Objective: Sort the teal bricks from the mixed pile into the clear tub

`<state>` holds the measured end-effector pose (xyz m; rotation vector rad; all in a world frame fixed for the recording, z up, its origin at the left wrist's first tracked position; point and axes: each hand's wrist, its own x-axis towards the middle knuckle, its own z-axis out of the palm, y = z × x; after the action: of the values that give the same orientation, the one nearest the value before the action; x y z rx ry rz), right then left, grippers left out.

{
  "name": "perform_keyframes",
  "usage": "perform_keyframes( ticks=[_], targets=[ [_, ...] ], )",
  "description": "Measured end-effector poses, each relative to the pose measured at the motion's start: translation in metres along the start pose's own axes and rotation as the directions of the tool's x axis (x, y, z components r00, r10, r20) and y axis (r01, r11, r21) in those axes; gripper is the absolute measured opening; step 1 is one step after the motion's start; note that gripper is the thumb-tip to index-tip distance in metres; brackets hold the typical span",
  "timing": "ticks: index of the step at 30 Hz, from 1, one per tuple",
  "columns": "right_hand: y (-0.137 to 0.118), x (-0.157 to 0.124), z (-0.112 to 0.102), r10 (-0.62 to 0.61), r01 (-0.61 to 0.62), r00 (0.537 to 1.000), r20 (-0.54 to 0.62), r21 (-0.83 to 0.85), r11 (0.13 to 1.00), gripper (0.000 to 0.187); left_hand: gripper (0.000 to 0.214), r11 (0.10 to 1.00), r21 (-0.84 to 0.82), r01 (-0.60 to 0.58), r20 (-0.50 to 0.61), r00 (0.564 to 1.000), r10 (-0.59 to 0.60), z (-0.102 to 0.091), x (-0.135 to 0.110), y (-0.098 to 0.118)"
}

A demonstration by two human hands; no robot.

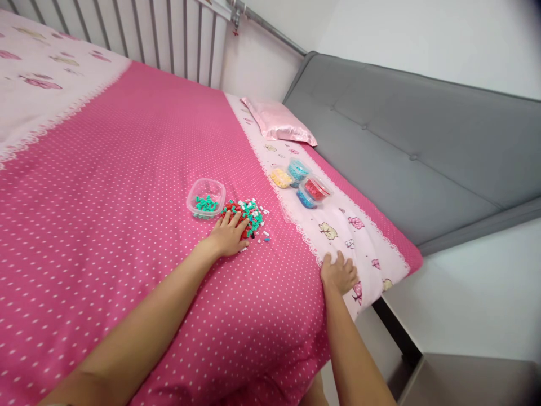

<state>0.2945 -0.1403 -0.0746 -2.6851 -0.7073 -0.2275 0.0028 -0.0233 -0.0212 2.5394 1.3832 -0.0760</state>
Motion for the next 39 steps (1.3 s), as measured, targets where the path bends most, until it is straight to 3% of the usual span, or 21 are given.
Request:
perform_keyframes(
  ticks=[20,30,35,39],
  targets=[
    [0.002,0.001,0.003,-0.016,0.016,1.000,-0.011,-0.004,1.000,0.056,0.066,0.999,-0.017,-0.049,0.050,0.998,0.050,-0.016,-0.012,0.005],
    [0.001,0.000,0.001,-0.016,0.016,1.000,-0.018,-0.007,1.000,0.056,0.063,0.981,-0.060,-0.184,-0.124,0.977,0.176,-0.020,-0.009,0.012],
    [0.000,0.000,0.000,-0.014,0.014,1.000,-0.011,-0.011,1.000,0.055,0.058,0.962,-0.063,-0.265,-0.045,0.964,0.262,-0.007,-0.004,0.015],
    [0.001,-0.001,0.000,-0.018,0.018,1.000,-0.015,-0.011,1.000,0.055,0.061,0.970,-0.054,-0.239,0.013,0.971,0.240,0.000,-0.003,0.013]
  ],
)
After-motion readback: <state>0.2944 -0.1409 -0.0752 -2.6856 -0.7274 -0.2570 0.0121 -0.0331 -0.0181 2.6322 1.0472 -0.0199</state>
